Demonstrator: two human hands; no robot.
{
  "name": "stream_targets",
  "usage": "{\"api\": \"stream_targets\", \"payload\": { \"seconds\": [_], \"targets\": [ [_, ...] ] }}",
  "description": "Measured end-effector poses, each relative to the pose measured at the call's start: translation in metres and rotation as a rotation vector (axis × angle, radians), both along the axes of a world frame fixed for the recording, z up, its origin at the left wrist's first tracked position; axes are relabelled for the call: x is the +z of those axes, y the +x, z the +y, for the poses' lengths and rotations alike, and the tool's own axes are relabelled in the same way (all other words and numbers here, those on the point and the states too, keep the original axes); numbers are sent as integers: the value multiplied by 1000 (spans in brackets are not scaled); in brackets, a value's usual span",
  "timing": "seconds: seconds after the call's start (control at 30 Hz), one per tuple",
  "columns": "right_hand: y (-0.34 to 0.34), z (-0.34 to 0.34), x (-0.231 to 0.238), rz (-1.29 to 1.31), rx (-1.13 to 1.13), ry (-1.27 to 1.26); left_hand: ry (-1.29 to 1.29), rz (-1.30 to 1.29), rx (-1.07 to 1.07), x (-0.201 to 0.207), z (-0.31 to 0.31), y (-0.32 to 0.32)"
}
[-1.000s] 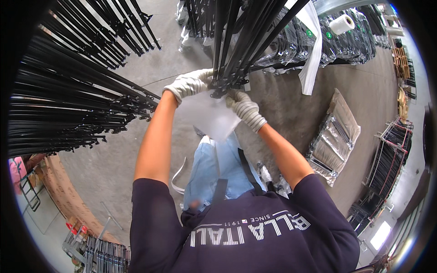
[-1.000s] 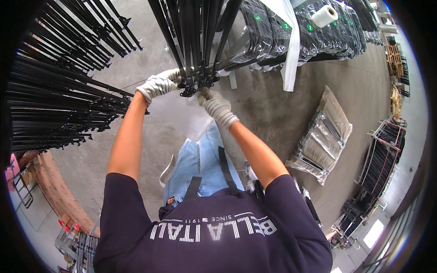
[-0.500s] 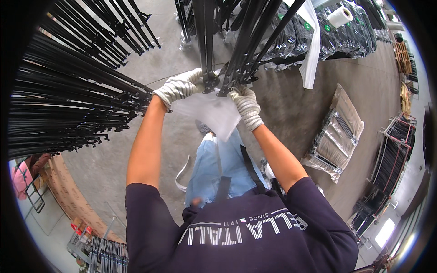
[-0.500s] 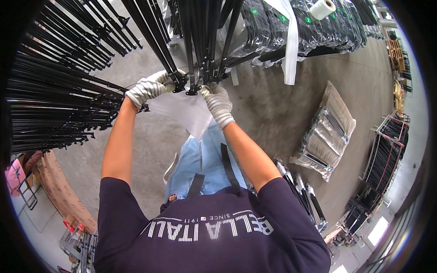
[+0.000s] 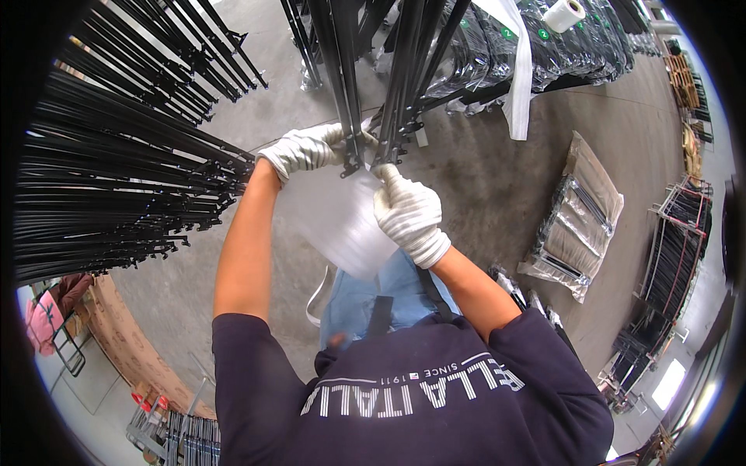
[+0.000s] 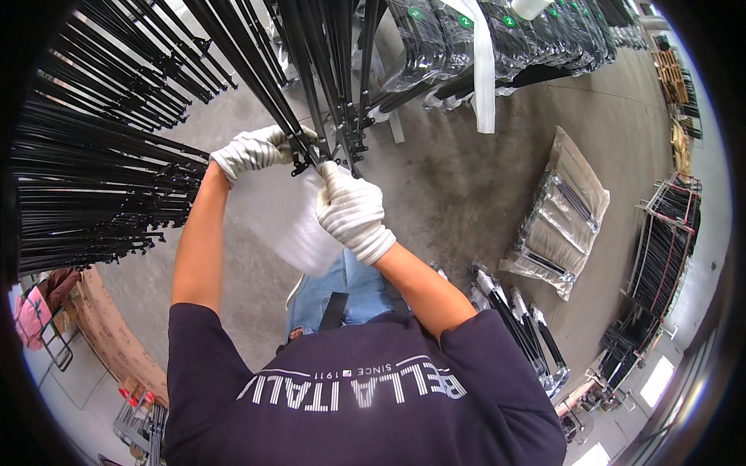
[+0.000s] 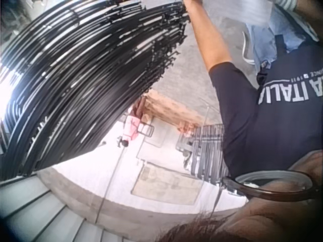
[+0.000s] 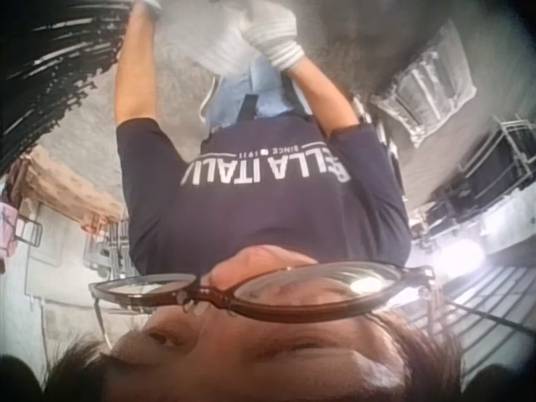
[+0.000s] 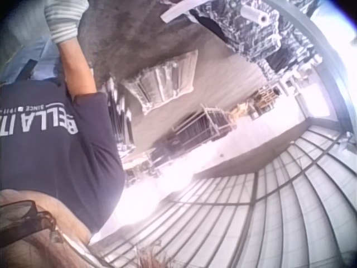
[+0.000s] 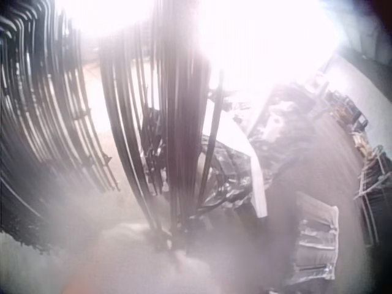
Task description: The person wraps a protective white sheet around several black metal frames hanging from a rack and secures the bundle by wrapping the ends together.
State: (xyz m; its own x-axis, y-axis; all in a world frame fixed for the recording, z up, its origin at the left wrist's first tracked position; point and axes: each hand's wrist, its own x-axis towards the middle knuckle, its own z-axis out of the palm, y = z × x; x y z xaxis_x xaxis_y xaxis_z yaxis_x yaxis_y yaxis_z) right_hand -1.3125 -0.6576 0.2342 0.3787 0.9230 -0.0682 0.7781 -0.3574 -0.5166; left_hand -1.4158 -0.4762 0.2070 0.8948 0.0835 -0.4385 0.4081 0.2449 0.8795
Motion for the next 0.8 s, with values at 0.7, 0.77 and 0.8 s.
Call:
{"api": "stream_targets", "payload": {
  "seconds": [0.7,0.77,0.8],
  "targets": [
    [47,48,-42,330,67,-385,402,-81,3,-22,4,3],
    [41,51,-43,289,74,-369,433,-31,34,-19,1,-1],
    [40,49,-49,263,86,-321,448,-8,49,-18,0,-2]
  ]
}}
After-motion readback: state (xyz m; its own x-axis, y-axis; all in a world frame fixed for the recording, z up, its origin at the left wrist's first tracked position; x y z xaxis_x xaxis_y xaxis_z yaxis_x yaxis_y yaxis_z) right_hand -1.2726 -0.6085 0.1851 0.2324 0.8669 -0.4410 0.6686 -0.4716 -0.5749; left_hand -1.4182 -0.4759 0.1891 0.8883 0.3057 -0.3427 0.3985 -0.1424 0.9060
